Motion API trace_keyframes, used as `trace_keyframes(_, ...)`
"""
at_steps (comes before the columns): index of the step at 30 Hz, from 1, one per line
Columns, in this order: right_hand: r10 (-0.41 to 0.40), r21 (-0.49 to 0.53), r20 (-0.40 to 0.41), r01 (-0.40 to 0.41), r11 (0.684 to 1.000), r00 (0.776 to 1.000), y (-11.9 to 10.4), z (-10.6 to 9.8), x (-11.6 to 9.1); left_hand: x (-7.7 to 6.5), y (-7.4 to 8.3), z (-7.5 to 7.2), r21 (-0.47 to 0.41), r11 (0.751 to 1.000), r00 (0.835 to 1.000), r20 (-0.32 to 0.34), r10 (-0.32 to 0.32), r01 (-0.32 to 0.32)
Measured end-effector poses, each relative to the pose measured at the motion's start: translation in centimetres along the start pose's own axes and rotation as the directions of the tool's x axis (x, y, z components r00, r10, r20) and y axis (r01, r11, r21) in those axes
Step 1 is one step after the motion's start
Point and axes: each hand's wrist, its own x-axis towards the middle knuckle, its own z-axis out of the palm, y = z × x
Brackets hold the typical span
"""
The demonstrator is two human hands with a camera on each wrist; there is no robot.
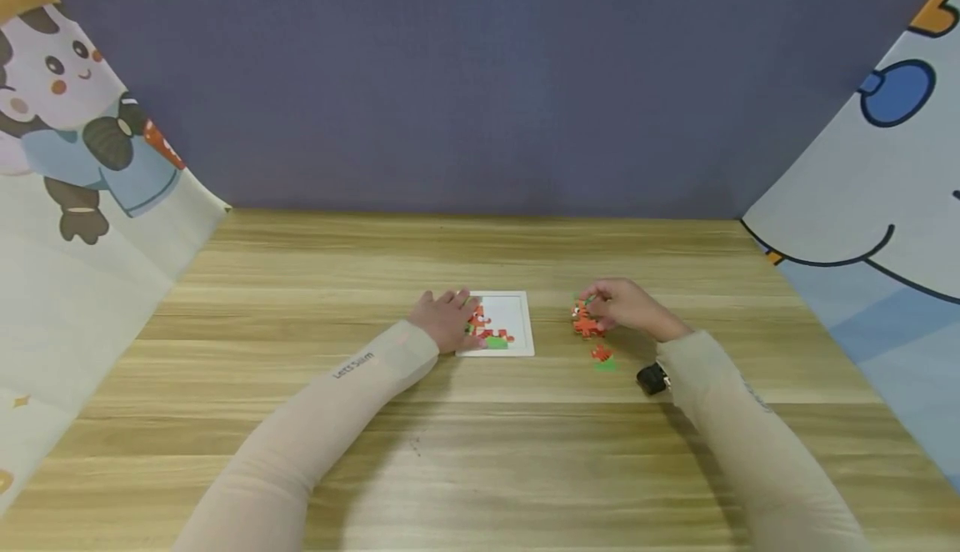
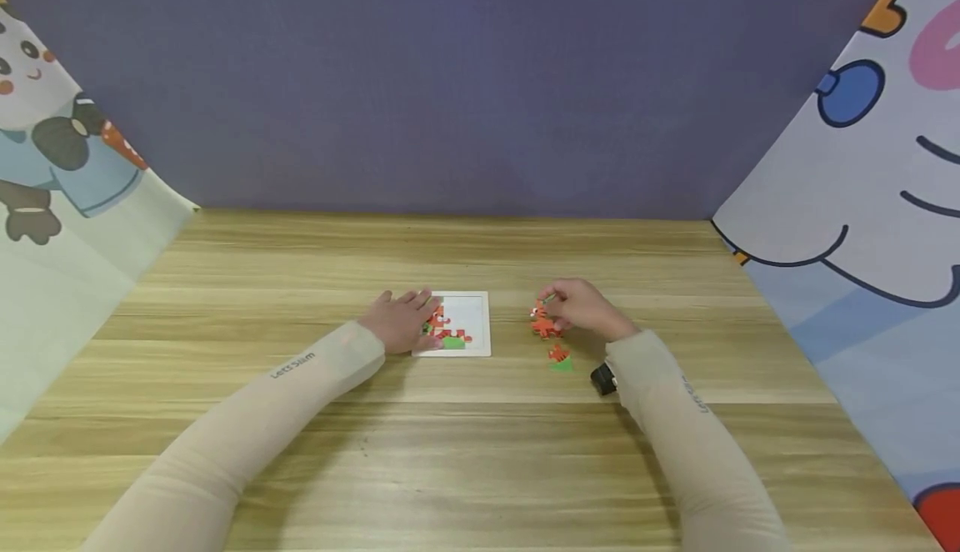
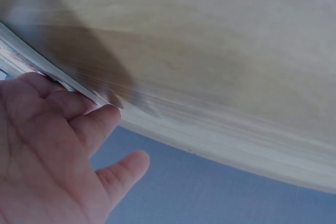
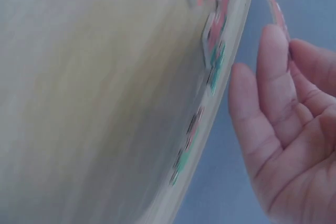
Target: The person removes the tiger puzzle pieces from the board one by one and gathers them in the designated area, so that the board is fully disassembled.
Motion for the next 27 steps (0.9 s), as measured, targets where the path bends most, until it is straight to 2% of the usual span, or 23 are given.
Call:
trace_keyframes(11,0.043,-0.002,-0.040,-0.043,0.999,0.998,1.1,-1.4,-1.1,-0.5,-0.1,0.0,0.015,1.000,1.000,0.005,-0.027,0.027)
trace_keyframes(20,0.071,0.002,-0.060,-0.071,0.997,0.996,2.2,-2.6,-2.3,0.0,0.1,0.1,0.009,0.999,0.999,0.006,-0.046,0.046)
trace_keyframes(27,0.070,0.058,-0.053,-0.067,0.996,0.996,2.6,-3.3,-3.3,0.0,0.3,0.0,0.016,0.999,0.999,0.010,-0.042,0.042)
